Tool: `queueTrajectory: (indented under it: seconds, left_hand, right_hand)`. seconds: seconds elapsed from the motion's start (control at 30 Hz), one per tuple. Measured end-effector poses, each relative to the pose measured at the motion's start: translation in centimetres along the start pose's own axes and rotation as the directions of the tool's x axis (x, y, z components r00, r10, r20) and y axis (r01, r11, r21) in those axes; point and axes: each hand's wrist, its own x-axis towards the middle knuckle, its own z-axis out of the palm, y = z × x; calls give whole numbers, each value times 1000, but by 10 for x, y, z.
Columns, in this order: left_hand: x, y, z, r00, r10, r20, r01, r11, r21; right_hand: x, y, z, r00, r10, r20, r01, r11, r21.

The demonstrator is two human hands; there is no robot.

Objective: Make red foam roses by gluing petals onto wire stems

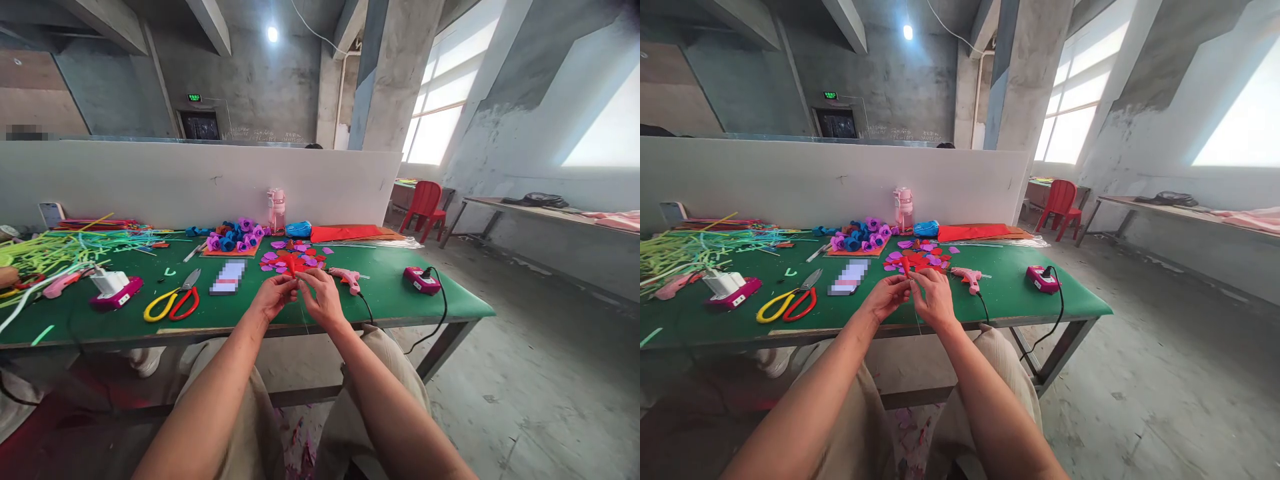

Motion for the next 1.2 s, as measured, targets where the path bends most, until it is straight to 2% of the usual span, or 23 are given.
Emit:
queueTrajectory:
  seconds: [0.17, 0.3, 0.5, 0.67, 0.83, 1.03, 1.13, 1.2]
  left_hand:
    - [0, -2, -2, 1000, 5, 7, -5, 1000, 5]
    - [1, -2, -4, 999, 20, 36, -20, 1000, -2]
    - [3, -1, -2, 999, -35, -15, 35, 999, -5]
    - [4, -1, -3, 999, -55, -5, 54, 998, -10]
    - [2, 0, -3, 998, -60, -5, 60, 998, -24]
    - [0, 2, -2, 999, -53, 4, 53, 998, -39]
    - [-1, 4, 0, 998, -60, -8, 60, 998, -37]
    - [-2, 5, 1, 998, -65, -16, 65, 998, -28]
  right_hand:
    - [0, -6, -5, 998, -53, 40, 55, 997, -52]
    - [0, -11, -9, 990, -129, 51, 126, 991, 51]
    - [3, 0, -5, 991, 107, -81, -72, 931, 357]
    - [4, 5, -1, 986, 155, -60, -113, 891, 440]
    - [3, 3, 1, 989, 146, -19, -125, 899, 420]
    - [2, 2, -2, 998, 54, 40, -62, 968, 245]
    - [1, 4, -4, 998, 55, 22, -58, 981, 185]
    - [1, 5, -5, 997, 81, -15, -76, 976, 202]
